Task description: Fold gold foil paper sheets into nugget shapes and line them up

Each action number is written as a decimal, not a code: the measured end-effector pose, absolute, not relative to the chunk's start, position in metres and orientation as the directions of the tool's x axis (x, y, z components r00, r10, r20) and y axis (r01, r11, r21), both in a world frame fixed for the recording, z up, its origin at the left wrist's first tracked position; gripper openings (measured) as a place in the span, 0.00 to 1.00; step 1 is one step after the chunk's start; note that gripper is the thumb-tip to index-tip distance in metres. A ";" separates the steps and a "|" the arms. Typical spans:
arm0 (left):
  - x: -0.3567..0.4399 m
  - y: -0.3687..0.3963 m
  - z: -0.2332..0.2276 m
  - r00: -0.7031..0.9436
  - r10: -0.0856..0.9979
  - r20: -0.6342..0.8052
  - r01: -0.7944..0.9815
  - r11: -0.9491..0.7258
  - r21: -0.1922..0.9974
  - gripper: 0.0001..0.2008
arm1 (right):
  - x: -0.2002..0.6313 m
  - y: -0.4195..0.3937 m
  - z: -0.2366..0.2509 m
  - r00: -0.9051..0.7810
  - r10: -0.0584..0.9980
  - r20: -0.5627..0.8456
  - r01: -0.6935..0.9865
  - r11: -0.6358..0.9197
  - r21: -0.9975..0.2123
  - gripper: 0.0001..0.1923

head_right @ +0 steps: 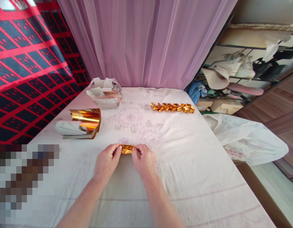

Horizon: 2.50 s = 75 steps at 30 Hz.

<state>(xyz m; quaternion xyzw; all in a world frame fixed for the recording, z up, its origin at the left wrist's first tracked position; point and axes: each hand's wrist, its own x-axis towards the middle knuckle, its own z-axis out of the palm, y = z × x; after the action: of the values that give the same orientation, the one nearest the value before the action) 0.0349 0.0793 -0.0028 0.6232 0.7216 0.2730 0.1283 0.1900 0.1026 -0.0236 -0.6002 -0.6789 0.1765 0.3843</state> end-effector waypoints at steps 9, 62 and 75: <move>0.034 0.080 -0.003 -0.198 0.966 0.169 0.835 0.076 0.545 0.10 | 0.191 0.100 -0.019 -0.098 0.916 0.389 0.683 0.346 -0.643 0.15; 0.041 0.078 -0.004 -0.206 0.958 0.200 0.795 0.044 0.605 0.08 | 0.195 0.099 -0.016 -0.083 0.911 0.403 0.719 0.335 -0.609 0.13; 0.039 0.078 -0.002 -0.157 0.974 0.166 0.839 0.043 0.543 0.07 | 0.195 0.102 -0.027 -0.052 0.905 0.423 0.808 0.287 -0.514 0.14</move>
<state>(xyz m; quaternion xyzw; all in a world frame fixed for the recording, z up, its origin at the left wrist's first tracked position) 0.0392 0.0784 -0.0016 0.6371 0.7111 0.2698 0.1252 0.1945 0.1023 -0.0266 -0.5931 -0.7221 0.0690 0.3494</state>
